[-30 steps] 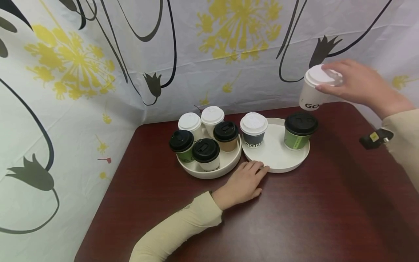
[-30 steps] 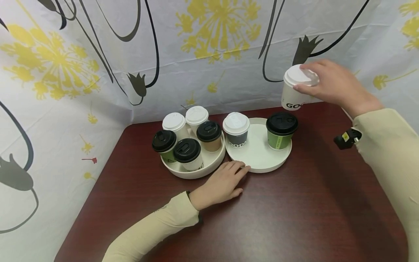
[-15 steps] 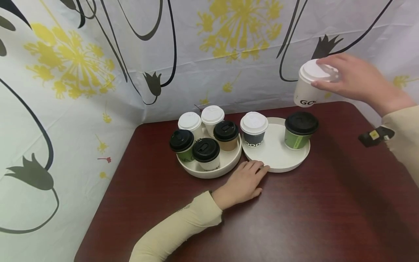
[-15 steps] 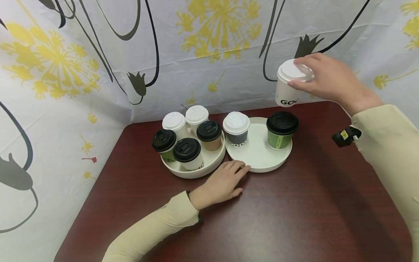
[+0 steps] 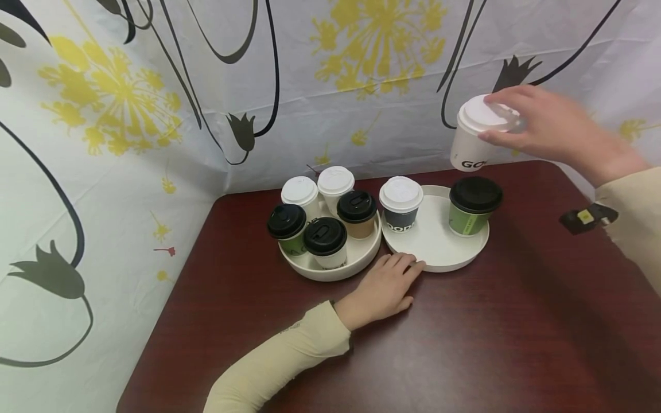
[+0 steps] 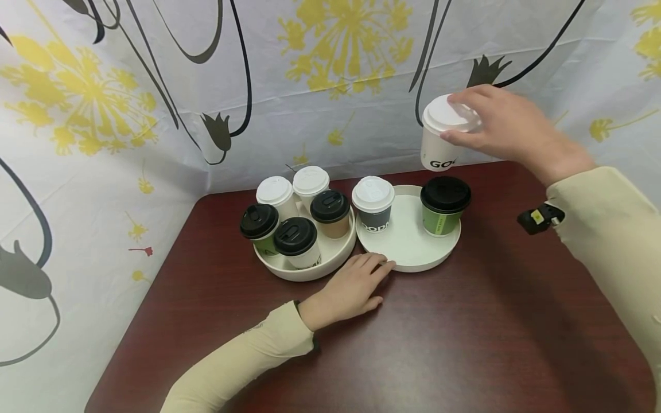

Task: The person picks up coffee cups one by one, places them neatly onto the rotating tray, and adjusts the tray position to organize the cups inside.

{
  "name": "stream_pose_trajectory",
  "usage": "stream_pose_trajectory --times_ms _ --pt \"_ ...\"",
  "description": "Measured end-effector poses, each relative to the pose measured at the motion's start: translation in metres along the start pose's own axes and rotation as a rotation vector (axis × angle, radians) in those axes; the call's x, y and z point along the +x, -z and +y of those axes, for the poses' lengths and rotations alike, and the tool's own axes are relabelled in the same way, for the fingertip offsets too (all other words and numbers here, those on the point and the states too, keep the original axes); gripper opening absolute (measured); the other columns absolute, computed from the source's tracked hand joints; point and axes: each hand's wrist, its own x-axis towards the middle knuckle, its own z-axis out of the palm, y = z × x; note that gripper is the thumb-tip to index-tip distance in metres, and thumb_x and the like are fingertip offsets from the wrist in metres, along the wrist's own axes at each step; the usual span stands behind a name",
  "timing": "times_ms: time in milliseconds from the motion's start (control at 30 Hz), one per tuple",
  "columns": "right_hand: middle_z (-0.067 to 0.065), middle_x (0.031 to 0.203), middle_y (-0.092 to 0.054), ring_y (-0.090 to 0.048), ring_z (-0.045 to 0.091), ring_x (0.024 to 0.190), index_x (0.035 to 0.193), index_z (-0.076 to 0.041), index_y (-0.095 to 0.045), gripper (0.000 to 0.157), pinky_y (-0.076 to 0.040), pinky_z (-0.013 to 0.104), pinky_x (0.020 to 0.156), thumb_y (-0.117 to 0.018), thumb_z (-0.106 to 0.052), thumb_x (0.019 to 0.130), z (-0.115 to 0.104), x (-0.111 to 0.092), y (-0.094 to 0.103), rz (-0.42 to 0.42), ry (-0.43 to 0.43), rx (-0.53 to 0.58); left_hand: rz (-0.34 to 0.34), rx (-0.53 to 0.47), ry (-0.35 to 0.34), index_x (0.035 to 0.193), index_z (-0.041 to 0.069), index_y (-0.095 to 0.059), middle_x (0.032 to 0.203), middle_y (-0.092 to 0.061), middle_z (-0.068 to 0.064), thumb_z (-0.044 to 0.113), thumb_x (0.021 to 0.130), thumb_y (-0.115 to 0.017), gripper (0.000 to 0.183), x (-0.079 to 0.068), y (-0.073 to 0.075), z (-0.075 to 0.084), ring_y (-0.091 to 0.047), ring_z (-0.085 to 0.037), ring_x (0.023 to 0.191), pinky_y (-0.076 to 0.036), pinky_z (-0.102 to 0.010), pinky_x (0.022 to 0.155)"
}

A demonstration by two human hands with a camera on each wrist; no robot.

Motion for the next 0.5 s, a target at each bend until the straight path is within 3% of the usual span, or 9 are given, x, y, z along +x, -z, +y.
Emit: stream_pose_trajectory --times_ms 500 --pt "0.029 0.142 -0.048 -0.047 0.052 0.124 0.144 -0.009 -0.048 0.066 -0.036 0.066 0.099 -0.068 -0.04 0.089 -0.026 -0.002 -0.001 0.045 0.1 0.041 -0.005 -0.003 -0.001 0.149 0.02 -0.038 0.141 -0.047 0.001 0.048 0.09 -0.066 0.071 0.0 0.0 0.0 -0.045 -0.016 0.134 -0.041 -0.035 0.111"
